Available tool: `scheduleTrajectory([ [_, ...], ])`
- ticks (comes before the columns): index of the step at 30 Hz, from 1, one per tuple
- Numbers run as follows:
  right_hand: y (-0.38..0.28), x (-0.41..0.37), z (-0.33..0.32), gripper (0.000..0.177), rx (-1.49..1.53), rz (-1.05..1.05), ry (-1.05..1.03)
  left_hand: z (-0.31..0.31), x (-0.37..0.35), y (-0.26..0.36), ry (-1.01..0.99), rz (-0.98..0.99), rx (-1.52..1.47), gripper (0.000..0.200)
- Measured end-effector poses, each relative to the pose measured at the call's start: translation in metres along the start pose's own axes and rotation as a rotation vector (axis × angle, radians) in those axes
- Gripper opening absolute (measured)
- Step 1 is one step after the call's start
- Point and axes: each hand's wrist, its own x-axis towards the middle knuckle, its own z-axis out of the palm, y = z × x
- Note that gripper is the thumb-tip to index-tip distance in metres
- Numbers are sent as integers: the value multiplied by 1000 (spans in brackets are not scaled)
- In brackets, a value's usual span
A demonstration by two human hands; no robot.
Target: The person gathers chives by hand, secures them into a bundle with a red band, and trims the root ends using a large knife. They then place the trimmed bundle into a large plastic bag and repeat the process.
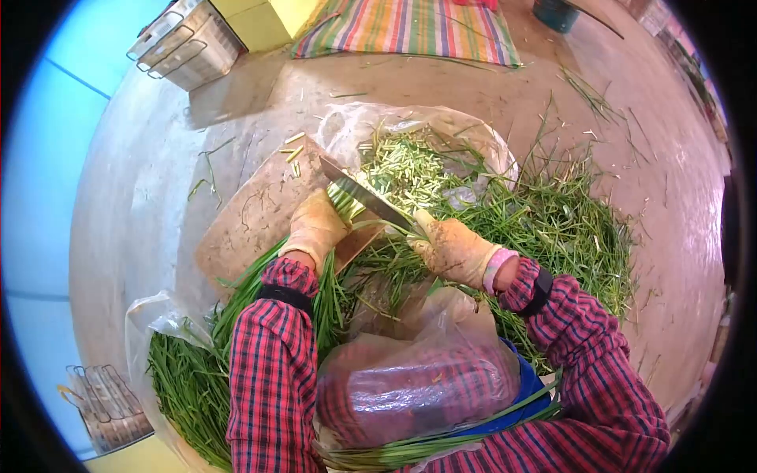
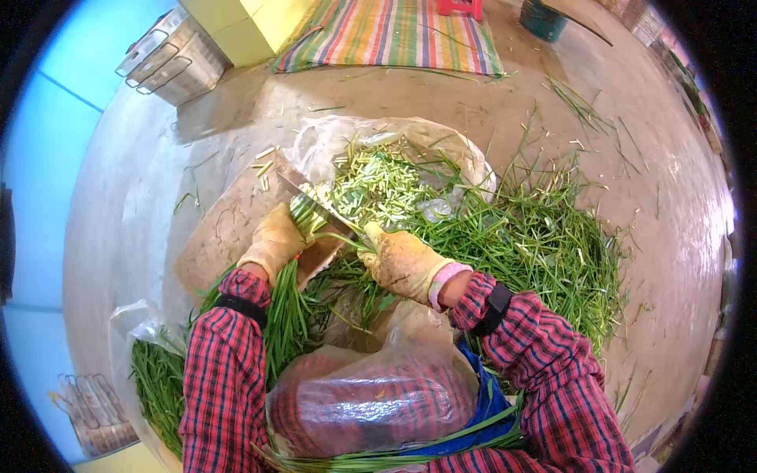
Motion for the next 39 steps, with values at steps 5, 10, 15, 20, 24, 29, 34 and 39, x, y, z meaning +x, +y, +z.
scheduleTrajectory([
  [5, -2, 14, -4, 32, -39, 56, -77, -3, 3, -2, -30, 3, -4, 53],
  [10, -15, 39, 8, 35, -68, 111, -73, 4, 8, -9, -38, 36, 0, 50],
  [15, -2, 101, 53, 38, -149, 36, -24, 3, 4, -8, -31, 20, 2, 46],
  [20, 10, 91, 30, 43, 197, 123, 79, 2, -2, -6, 25, 76, -20, 53],
  [24, -2, 69, 22, 47, 2, 124, 253, -1, -5, -5, -20, 8, 11, 55],
  [29, 10, 77, 40, 44, -231, -17, 290, -7, -24, -18, 33, 90, -148, 56],
  [34, 20, 83, 66, 34, -309, -192, 404, -44, -66, -17, 160, 339, -514, 60],
  [39, 27, 75, 60, 18, -382, -199, 395, -82, -129, -6, 171, 397, -908, 61],
])
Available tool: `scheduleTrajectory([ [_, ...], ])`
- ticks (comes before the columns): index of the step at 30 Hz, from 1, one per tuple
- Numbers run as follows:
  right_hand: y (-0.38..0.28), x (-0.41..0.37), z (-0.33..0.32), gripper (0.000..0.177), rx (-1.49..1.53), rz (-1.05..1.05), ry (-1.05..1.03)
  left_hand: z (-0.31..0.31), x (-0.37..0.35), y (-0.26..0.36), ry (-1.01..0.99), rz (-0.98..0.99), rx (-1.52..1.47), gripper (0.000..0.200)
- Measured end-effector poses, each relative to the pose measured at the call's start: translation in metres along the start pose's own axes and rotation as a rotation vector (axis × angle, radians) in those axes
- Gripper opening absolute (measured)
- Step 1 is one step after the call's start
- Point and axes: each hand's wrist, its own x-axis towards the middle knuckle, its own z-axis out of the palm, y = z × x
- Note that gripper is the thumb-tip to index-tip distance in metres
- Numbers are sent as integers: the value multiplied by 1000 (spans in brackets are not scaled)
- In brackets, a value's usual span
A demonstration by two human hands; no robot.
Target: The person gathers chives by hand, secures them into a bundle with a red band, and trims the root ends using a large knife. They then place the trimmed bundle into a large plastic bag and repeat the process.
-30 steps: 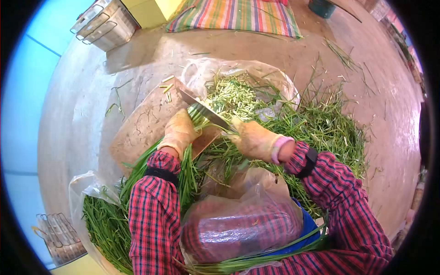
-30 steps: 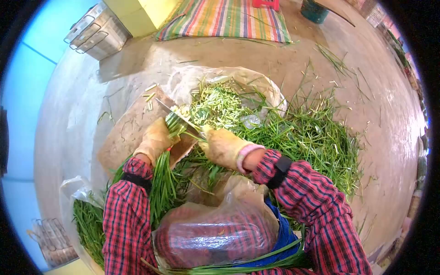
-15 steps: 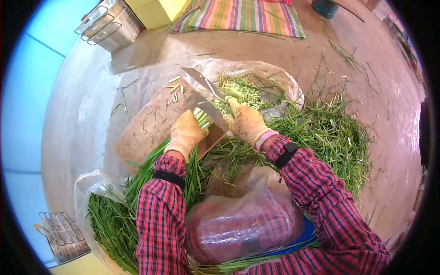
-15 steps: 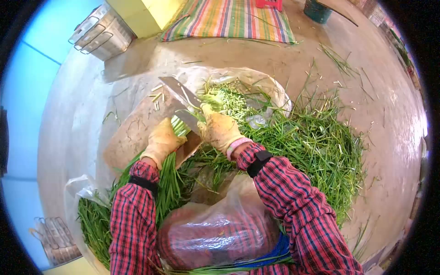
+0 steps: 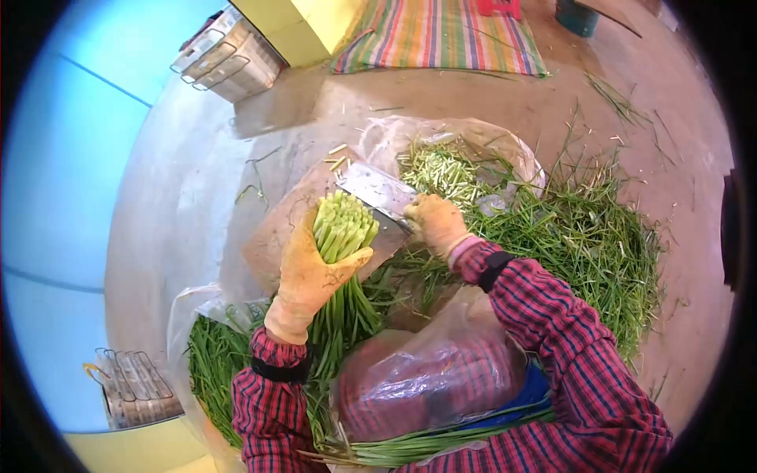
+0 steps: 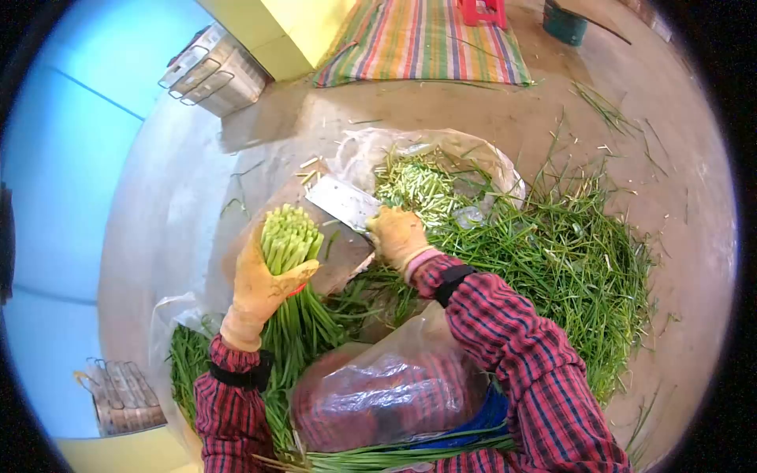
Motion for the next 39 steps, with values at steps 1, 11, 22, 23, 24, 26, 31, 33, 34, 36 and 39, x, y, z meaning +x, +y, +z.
scheduleTrajectory([
  [1, -1, -1, -13, 17, 89, 34, -25, -2, -7, 8, 8, 7, 15, 61],
  [11, -67, -54, -142, 51, 1204, 155, -770, 4, -85, 105, 237, 292, -56, 68],
  [22, -156, -81, -207, 39, 2046, 371, -823, 15, -172, 158, 133, 671, 877, 65],
  [23, -154, -80, -204, 40, 1990, 282, -726, 7, -185, 158, 206, 535, 684, 64],
  [24, -158, -76, -205, 50, 1901, 76, -525, -4, -196, 152, 173, 279, 575, 63],
  [26, -162, -72, -216, 57, 1742, 64, -432, -1, -197, 141, 105, 60, 163, 64],
  [31, -185, -74, -229, 71, 1412, -98, -276, 32, -183, 120, -20, -79, -709, 64],
  [33, -192, -80, -230, 92, 1393, -76, -339, 32, -174, 109, 9, -97, -802, 62],
  [34, -194, -84, -228, 98, 1274, -74, -303, 32, -171, 104, 26, -118, -894, 59],
  [36, -193, -81, -224, 104, 1150, -148, -261, 34, -165, 100, 50, -44, -868, 56],
  [39, -186, -84, -227, 93, 750, -115, -214, 36, -165, 102, 109, -30, -896, 54],
])
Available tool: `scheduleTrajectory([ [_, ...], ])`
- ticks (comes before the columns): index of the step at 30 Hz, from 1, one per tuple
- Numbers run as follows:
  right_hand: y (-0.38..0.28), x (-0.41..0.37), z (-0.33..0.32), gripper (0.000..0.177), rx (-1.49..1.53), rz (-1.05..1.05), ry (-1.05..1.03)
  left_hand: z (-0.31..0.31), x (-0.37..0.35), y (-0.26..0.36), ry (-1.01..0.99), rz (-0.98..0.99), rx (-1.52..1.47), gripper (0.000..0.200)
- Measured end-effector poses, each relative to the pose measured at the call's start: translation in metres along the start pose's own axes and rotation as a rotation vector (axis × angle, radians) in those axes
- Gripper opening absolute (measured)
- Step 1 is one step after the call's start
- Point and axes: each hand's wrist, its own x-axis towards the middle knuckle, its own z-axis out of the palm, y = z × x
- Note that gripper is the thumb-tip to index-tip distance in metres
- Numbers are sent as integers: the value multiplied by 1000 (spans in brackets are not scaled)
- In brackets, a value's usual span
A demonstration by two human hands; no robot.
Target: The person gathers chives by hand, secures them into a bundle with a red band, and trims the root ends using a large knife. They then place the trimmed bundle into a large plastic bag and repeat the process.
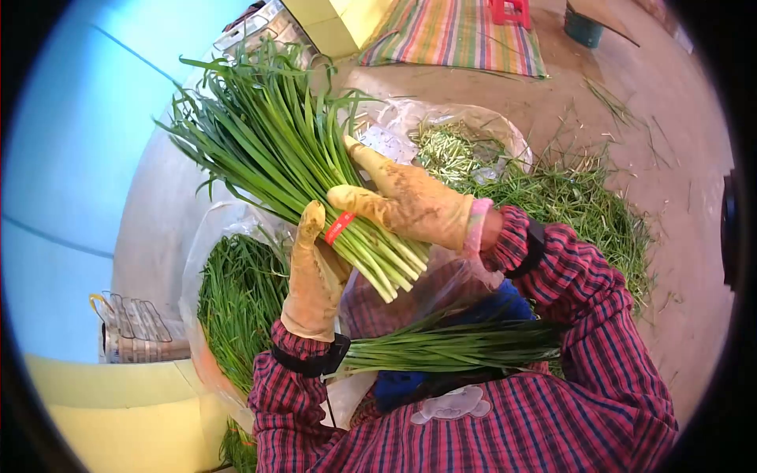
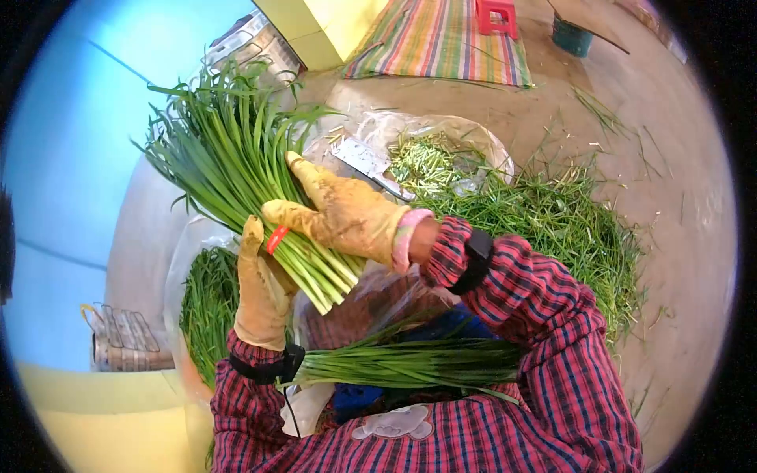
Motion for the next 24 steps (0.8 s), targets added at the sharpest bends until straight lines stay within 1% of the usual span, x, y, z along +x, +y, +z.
scheduleTrajectory([
  [1, 3, 0, 3, 71, 16, -173, 121, -2, 2, -2, 119, -17, -55, 53],
  [2, 3, -3, 1, 71, 12, -176, 114, -5, 4, -4, 238, -34, -111, 51],
  [3, -3, -7, -3, 60, -43, -275, 147, -6, 7, -2, 191, -50, -138, 50],
  [4, -6, -11, -5, 49, -97, -371, 182, -4, 7, 0, 193, -52, -143, 50],
  [5, -1, -7, 2, 26, -142, -568, 269, 0, 7, 3, 180, -32, -150, 49],
  [6, 9, -7, 6, 26, -145, -565, 271, 4, 9, 6, 168, -13, -156, 48],
  [7, 17, -9, 11, 21, -185, -559, 244, -2, 12, 7, 107, -18, -198, 45],
  [8, 24, -13, 14, 16, -223, -556, 214, -7, 14, 5, 109, -14, -199, 45],
  [9, 23, -24, 11, 11, -219, -484, 170, -13, 15, 2, 203, 72, -131, 43],
  [10, 33, -30, 4, 11, -217, -492, 159, -20, 16, -1, 300, 156, -62, 42],
  [12, 48, -40, -7, 11, -331, -462, -161, -35, 18, -3, 350, 160, -47, 40],
  [13, 48, -41, -10, 11, -327, -467, -174, -39, 19, -2, 390, 213, -4, 41],
  [14, 47, -43, -15, 11, -333, -409, -138, -42, 20, -2, 428, 264, 40, 41],
  [15, 39, -43, -20, 12, -343, -351, -101, -41, 20, 0, 426, 272, 70, 42],
  [16, 25, -40, -20, 12, -347, -353, -106, -35, 20, 3, 429, 276, 65, 42],
  [18, -5, -26, -5, 16, -465, -653, 108, -19, 21, 9, 464, 246, -57, 31],
  [19, -9, -22, 4, 13, -593, -670, 102, -20, 25, 8, 474, 261, -71, 31],
  [20, -8, -21, 9, 13, -595, -674, 105, -19, 26, 8, 471, 266, -70, 31],
  [22, -1, -21, 17, 8, -877, -666, 177, -15, 26, 12, 481, 313, -126, 34],
  [23, 5, -26, 18, 6, -863, -624, 135, -15, 25, 14, 518, 316, -99, 35],
  [24, 12, -27, 15, 6, -865, -627, 133, -16, 24, 16, 519, 319, -101, 35],
])
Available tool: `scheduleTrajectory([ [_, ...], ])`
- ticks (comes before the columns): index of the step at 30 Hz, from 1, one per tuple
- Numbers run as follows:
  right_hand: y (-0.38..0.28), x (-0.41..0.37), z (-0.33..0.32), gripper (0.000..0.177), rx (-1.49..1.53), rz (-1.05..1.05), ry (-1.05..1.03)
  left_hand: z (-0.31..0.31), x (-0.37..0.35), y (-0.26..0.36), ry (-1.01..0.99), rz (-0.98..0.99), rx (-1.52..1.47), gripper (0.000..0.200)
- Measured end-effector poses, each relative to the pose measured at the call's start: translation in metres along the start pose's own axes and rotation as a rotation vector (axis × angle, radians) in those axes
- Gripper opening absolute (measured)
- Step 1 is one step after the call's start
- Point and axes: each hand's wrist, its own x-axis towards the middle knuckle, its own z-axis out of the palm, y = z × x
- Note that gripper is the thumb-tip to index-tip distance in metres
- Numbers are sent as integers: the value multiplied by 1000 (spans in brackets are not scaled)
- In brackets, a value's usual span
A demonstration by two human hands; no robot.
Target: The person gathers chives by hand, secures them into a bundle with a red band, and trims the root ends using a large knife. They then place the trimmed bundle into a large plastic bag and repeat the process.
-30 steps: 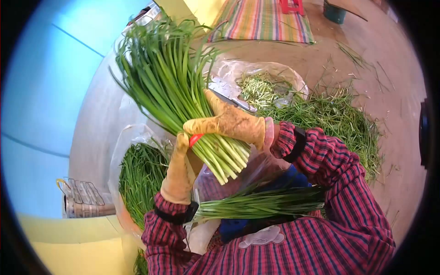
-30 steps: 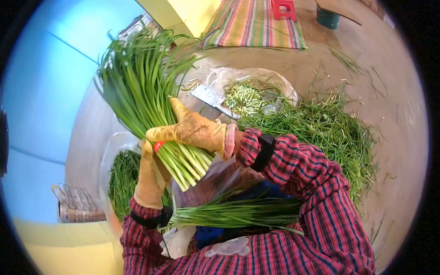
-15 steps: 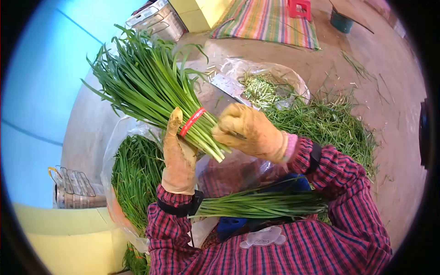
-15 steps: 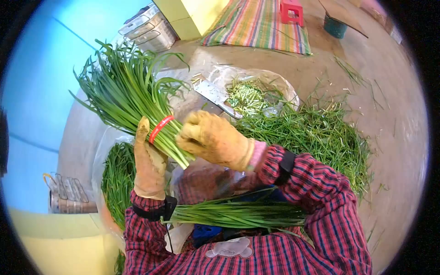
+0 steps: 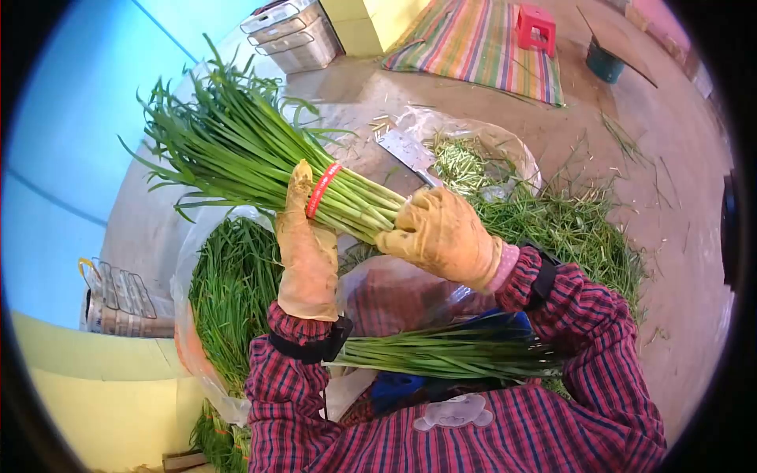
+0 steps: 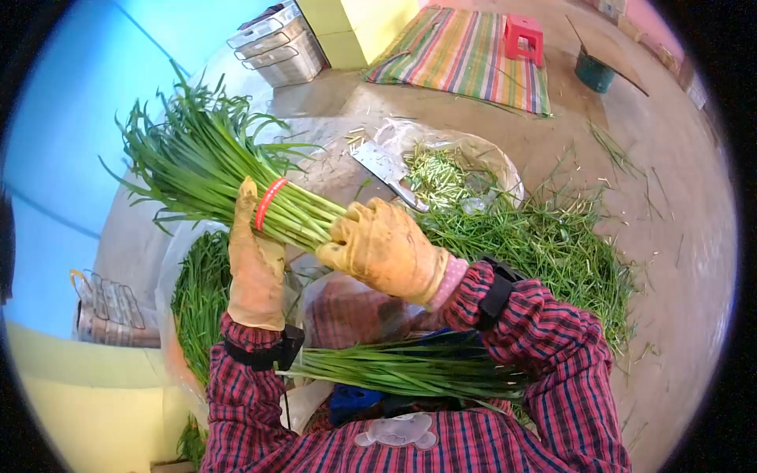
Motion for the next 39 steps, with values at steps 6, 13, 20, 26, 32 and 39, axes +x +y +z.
scheduleTrajectory([
  [6, 37, -43, -4, 15, 440, 325, -224, -15, -2, 20, -192, -64, -119, 41],
  [13, 4, 25, -24, 27, 667, -90, 259, -8, -13, 24, -269, -202, -182, 56],
  [20, -2, 30, -45, 27, 735, -29, 146, -25, -12, 15, -299, -325, -159, 50],
  [26, -8, 30, -32, 18, 279, -72, 145, -11, -17, 7, -213, -207, 12, 51],
  [32, -11, 14, -15, 14, 129, 69, 132, -3, -22, 4, -172, -187, 20, 49],
  [39, -14, 2, -1, 16, 126, 115, 145, -6, -19, -1, -134, -62, 5, 52],
])
